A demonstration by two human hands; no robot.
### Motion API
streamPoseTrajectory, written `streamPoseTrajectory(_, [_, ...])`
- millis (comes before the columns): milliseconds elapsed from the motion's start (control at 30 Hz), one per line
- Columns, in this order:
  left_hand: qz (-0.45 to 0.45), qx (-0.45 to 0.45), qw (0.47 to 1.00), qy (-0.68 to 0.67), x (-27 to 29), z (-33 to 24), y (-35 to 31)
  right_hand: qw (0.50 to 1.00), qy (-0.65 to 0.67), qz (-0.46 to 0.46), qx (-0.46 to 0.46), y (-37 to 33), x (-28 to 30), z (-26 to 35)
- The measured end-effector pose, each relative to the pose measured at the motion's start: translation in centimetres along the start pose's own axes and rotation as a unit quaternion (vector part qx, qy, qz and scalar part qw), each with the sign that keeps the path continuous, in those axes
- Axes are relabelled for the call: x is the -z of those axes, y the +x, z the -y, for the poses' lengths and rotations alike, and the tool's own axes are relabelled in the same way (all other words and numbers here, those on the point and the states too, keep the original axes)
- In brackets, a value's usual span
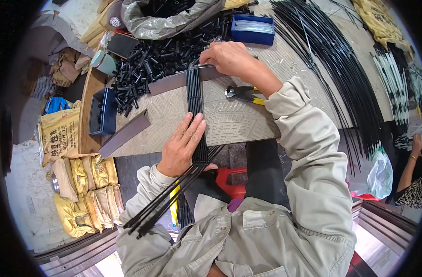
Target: Assembling bundles of black wires into plastic connectors at a factory workbench.
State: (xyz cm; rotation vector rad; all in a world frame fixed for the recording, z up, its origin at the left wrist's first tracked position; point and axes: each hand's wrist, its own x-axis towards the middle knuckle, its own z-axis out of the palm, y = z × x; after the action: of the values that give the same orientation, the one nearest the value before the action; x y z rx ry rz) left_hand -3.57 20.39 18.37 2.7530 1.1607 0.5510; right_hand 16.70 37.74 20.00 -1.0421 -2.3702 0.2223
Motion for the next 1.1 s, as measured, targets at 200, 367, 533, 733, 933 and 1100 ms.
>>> streamPoseTrajectory(200, [0.006,0.004,1.0,0.002,-0.1,0.0,0.1,1.0,-0.02,0.0,-0.009,-0.7,0.5,-0.6])
streamPoseTrajectory(367, [0.012,0.007,1.0,0.006,-0.1,0.1,0.1,1.0,-0.028,-0.002,-0.009,-0.4,-0.2,-0.5])
streamPoseTrajectory(533, [0.015,0.007,1.0,0.009,-0.2,0.2,0.0,0.998,-0.055,-0.017,0.01,-0.1,-0.7,-0.3])
streamPoseTrajectory(733, [0.022,0.007,1.0,0.008,-0.2,0.1,0.2,0.998,-0.059,-0.022,0.006,-0.2,-0.8,-0.8])
streamPoseTrajectory(933, [0.02,0.008,1.0,0.0,-0.2,0.2,0.1,0.998,-0.054,-0.012,0.011,0.1,-0.8,-0.1])
streamPoseTrajectory(1100, [0.043,0.007,0.999,0.013,-0.2,0.2,0.2,0.998,-0.068,-0.004,-0.003,0.2,-0.9,0.3])
